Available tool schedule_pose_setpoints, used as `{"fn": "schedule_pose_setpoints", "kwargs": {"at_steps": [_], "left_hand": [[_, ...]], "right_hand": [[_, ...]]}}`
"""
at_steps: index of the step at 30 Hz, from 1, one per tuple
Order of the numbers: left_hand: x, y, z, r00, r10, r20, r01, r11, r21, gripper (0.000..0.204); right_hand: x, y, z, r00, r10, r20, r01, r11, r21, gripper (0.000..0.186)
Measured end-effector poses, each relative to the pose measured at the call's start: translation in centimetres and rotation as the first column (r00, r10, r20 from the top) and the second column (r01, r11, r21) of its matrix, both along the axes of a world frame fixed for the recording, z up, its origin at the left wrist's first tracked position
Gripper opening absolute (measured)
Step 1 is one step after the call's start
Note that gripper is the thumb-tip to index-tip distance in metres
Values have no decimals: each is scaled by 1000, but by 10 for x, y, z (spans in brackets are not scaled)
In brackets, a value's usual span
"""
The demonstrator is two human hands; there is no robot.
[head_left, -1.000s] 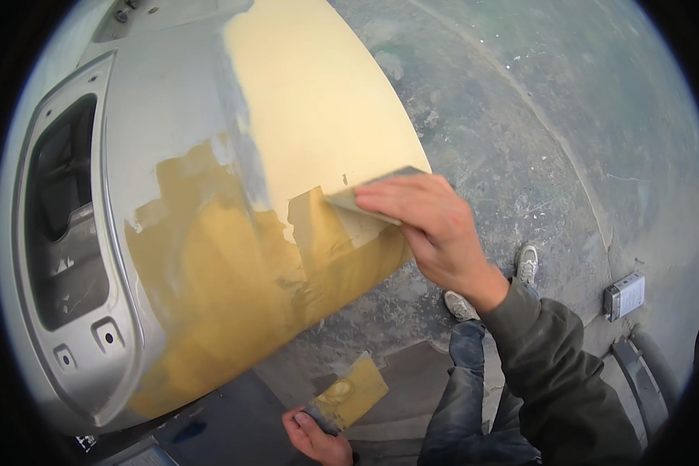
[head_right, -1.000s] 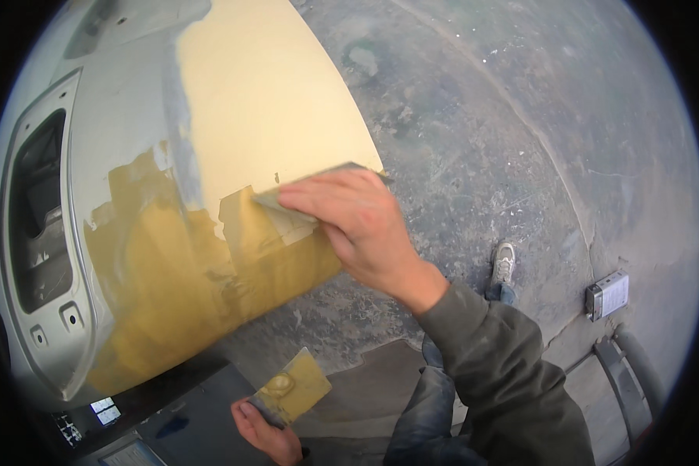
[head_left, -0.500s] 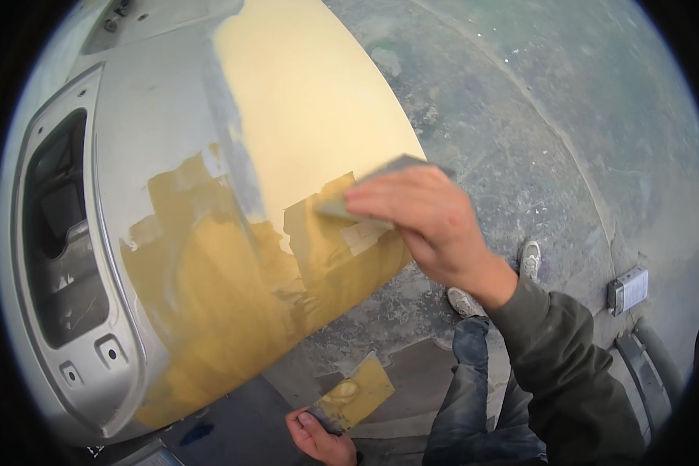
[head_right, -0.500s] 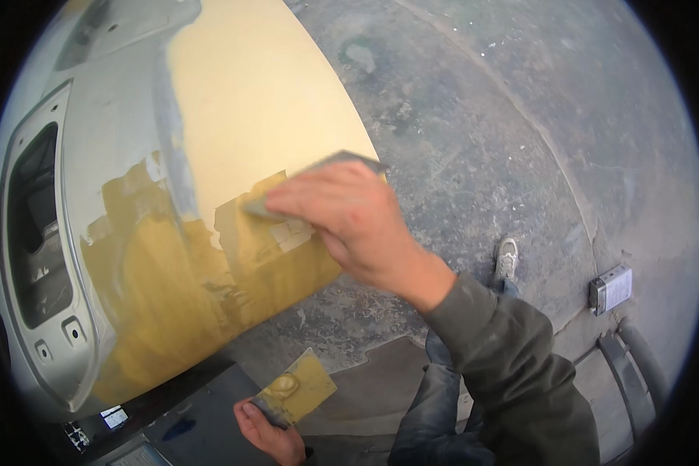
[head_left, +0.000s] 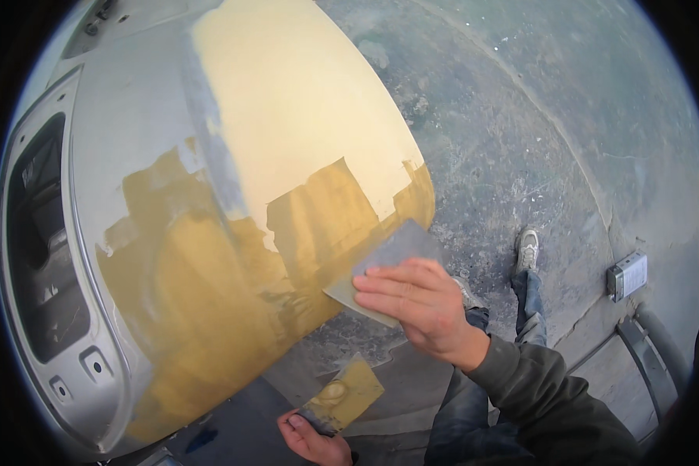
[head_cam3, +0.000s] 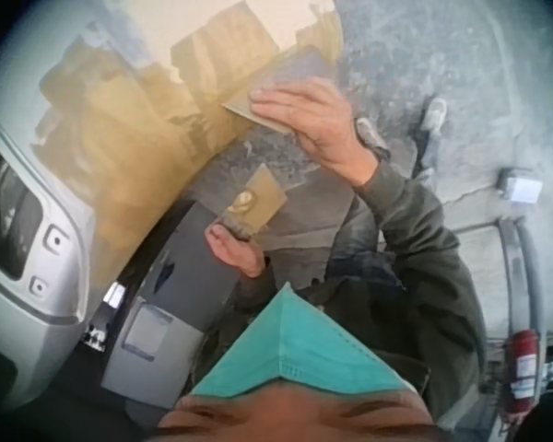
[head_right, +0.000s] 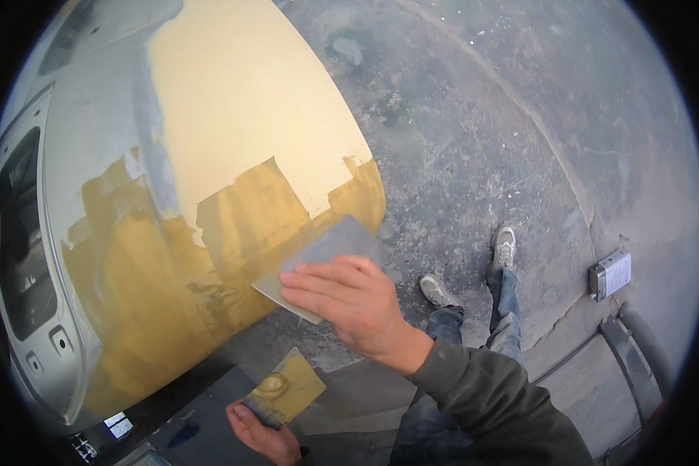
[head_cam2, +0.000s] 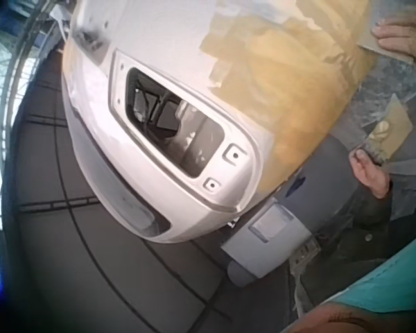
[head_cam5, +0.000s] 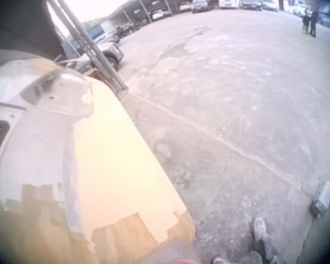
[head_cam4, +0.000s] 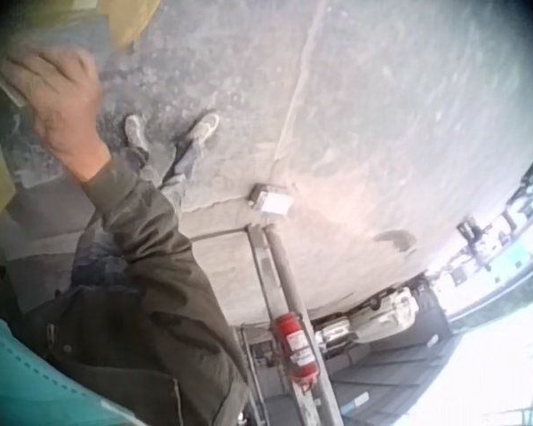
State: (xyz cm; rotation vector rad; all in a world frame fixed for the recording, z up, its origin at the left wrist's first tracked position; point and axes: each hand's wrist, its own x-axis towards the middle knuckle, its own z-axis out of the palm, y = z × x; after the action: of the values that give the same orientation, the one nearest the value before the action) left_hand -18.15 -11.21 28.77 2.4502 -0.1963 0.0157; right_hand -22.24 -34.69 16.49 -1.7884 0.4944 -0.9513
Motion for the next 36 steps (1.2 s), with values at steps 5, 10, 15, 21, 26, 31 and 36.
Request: {"fn": "schedule_pose_setpoints", "kwargs": {"at_steps": [5,10,15,21,26,31,36], "left_hand": [[-2,-3,3,1000,-1,0,1,999,-42,44],[-3,-12,2,1000,-11,12,11,1000,0,43],[-5,-10,-4,999,28,-44,-28,1000,-3,43],[3,-15,-7,998,-27,-48,26,999,-19,43],[6,-21,-4,998,-66,-18,67,997,27,43],[8,-21,-5,998,-70,3,70,997,15,44],[3,-20,-11,998,-55,-16,55,998,-16,43]], "right_hand": [[-1,-48,-14,996,-85,38,87,996,-30,37],[37,-118,-37,996,26,89,-21,998,-52,43],[48,-132,-39,991,111,78,-103,990,-96,43],[30,-103,-38,987,126,96,-121,991,-50,44],[11,-66,-39,995,71,74,-72,997,13,40],[2,-32,-40,999,-18,50,16,999,47,38],[-22,-28,-51,998,35,43,-38,996,76,39]]}}
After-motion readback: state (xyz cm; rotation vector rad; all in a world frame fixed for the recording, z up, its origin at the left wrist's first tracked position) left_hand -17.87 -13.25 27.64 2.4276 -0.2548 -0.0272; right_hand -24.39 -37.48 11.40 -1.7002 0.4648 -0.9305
